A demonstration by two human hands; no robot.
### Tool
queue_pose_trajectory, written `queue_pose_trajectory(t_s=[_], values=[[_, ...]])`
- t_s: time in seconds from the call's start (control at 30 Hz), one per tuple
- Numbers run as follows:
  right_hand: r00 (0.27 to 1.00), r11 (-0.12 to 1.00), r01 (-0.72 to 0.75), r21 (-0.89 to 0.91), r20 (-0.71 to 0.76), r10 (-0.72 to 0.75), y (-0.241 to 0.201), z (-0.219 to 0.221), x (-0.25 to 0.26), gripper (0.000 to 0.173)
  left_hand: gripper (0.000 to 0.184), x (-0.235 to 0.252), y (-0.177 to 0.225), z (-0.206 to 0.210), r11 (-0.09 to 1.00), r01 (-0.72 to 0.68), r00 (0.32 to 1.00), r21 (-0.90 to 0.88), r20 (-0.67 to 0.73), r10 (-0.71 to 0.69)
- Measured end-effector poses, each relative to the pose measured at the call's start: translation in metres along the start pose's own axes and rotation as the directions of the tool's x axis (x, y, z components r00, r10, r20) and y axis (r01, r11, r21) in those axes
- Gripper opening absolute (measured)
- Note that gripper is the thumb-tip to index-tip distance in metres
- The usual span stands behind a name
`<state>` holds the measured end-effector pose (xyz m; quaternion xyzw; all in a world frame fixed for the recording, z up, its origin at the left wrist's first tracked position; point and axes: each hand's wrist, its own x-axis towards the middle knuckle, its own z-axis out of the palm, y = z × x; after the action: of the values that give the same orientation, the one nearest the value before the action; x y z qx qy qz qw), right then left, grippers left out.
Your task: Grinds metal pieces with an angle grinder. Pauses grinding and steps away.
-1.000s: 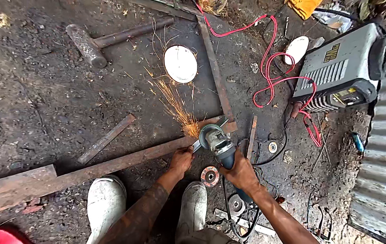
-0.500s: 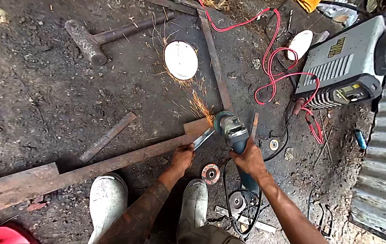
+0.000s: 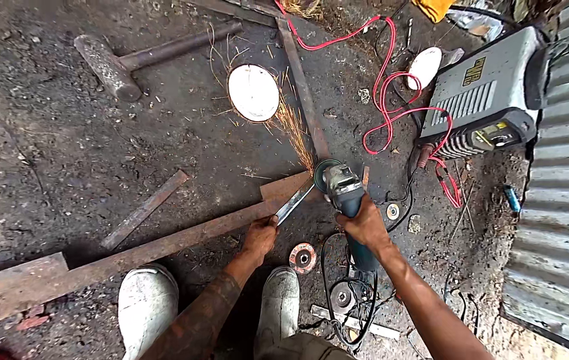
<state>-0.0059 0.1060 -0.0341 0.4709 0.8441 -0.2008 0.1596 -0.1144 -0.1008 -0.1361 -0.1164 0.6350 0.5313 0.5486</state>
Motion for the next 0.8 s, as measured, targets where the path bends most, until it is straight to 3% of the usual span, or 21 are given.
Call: queue_pose_trajectory(t_s=[0.2,0.4,0.5,0.63,0.8], values=[[0.998,0.998,0.056,-0.038,0.033,-0.055,0.000,0.007,-0.007,0.088,0.028,0.001,0.002,0.000,1.000,0.002,1.000,-0.006,0.003,-0.002],[0.998,0.999,-0.028,0.039,-0.052,0.030,0.011,-0.018,0.027,0.075,0.027,0.001,-0.002,-0.001,0.998,-0.006,1.000,-0.054,0.016,0.006],[0.993,0.971,0.004,0.239,-0.112,0.024,0.028,-0.026,0.031,0.068,0.028,-0.004,-0.004,-0.005,0.998,-0.070,0.994,0.003,0.090,0.070],[0.987,0.821,0.095,0.562,-0.163,-0.003,0.049,-0.021,0.012,0.067,0.023,-0.010,-0.004,0.001,0.977,-0.192,0.976,0.087,0.119,0.181],[0.990,0.766,0.075,0.638,-0.141,0.020,0.066,-0.013,-0.015,0.067,0.025,-0.005,0.003,0.008,0.960,-0.254,0.966,0.117,0.072,0.247]])
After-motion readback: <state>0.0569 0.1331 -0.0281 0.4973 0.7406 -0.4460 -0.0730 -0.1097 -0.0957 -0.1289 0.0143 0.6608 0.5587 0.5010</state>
